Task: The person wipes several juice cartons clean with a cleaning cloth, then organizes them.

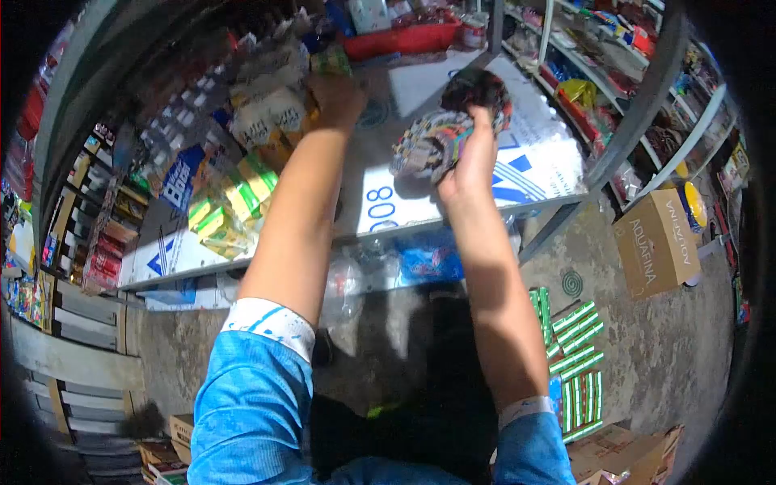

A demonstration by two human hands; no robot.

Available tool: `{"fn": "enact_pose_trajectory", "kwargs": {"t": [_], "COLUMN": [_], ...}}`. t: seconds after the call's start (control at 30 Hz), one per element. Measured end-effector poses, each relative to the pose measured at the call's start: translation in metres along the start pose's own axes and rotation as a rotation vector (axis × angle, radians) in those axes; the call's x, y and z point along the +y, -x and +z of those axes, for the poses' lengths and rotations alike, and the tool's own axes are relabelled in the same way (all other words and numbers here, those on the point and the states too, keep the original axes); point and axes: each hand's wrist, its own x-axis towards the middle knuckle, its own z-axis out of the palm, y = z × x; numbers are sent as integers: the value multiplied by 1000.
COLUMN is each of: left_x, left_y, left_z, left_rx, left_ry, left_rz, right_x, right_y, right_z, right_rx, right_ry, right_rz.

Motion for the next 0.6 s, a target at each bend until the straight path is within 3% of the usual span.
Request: {"fn": "enact_pose_trajectory", "kwargs": {"t": [0.03, 0.07, 0.1, 0.17, 0.23, 0.3, 0.37, 0.5, 0.57, 0.6], "left_x": [-1, -4, 0, 2, 2, 0, 10, 1, -9, -15], "left_y": [-18, -6, -3, 1, -4, 1, 13, 71, 91, 117], "left_z": [22, -13, -28, -34, -28, -19, -15, -40, -43, -83], "left_rx": [213, 26, 37, -129, -109, -88, 28, 47, -298, -410], "left_ry": [15, 262, 266, 23, 55, 85, 257, 133, 335, 365], "left_rz": [30, 0, 8, -27, -49, -79, -262, -96, 113, 162], "right_x": [-1, 0, 1, -5, -5, 2, 6, -5, -6, -5], "right_y": [-1, -7, -10, -7, -9, -13, -13, -9, -16, -21], "right_z": [-1, 0, -1, 4, 4, 1, 2, 8, 3, -2], "right_rx": [-28, -6, 21, 43, 92, 11, 24, 68, 85, 41], "right_ry": [-24, -8, 10, -9, -26, -31, -17, -30, -32, -36], "right_rz": [19, -30, -70, -53, 17, 11, -14, -45, -72, -94]}}
